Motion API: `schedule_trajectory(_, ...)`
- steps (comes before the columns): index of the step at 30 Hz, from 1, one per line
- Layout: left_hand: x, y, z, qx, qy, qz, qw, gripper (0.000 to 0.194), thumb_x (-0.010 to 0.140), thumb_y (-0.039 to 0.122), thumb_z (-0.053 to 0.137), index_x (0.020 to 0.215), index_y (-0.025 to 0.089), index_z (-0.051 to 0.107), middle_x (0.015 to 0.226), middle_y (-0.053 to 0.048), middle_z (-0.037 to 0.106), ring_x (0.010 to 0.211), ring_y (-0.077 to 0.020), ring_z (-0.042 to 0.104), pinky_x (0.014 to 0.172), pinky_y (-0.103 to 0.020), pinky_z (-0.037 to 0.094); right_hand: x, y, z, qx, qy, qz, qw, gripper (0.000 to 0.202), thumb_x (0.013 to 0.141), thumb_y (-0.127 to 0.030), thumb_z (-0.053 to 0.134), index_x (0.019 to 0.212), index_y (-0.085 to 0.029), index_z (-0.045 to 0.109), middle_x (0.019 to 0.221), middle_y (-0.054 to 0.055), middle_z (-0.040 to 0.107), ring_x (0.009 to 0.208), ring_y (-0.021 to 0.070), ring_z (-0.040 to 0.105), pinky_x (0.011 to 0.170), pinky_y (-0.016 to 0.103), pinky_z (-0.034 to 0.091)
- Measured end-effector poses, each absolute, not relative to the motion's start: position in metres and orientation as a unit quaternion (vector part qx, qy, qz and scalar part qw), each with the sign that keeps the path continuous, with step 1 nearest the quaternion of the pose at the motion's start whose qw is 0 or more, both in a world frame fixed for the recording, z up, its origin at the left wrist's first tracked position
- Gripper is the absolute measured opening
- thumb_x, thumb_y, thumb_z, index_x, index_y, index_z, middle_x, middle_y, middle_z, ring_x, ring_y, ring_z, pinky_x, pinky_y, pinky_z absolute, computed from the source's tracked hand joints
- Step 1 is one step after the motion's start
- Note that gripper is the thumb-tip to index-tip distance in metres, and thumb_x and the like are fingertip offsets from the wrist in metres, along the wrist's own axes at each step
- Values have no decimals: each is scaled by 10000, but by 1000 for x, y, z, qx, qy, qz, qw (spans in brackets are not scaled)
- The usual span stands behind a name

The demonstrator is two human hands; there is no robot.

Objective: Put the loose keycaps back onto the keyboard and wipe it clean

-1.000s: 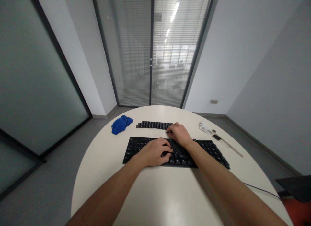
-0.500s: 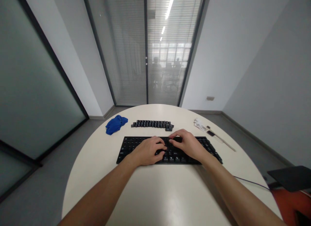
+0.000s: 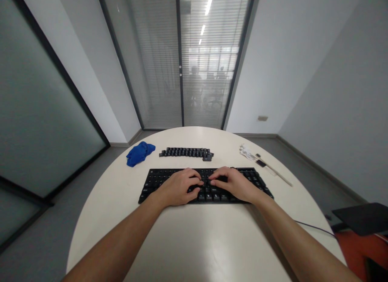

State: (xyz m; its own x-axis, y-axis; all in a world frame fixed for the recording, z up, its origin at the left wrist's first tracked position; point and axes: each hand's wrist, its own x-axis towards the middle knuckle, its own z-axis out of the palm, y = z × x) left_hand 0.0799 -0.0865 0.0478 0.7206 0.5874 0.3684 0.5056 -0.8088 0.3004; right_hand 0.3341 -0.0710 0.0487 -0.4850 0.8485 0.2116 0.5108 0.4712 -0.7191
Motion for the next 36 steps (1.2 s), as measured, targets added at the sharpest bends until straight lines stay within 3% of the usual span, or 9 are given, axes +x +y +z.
schedule_trajectory(23,80,-87,47,923,300,225,85,251,905,214,583,1138,211,676,1163,-76,664,1101,-235,602,978,-382,503,326,-75,49,-356,-879,174,267,107,892,-248,688,962,-250,769,963,37,772,934,219,684,911,377,499)
schedule_trajectory(30,80,-88,49,925,298,221,85,322,905,216,580,1220,212,641,1176,-84,655,1105,-241,595,988,-386,496,330,-76,49,-382,-858,205,275,181,865,-219,683,1023,-254,764,1015,28,774,962,217,695,925,361,513)
schedule_trajectory(36,80,-88,49,929,286,220,84,365,924,220,564,1279,249,642,1196,-78,641,1099,-233,594,986,-389,495,336,-75,53,-371,-864,211,266,103,881,-246,663,917,-253,759,965,20,772,929,210,705,899,338,526)
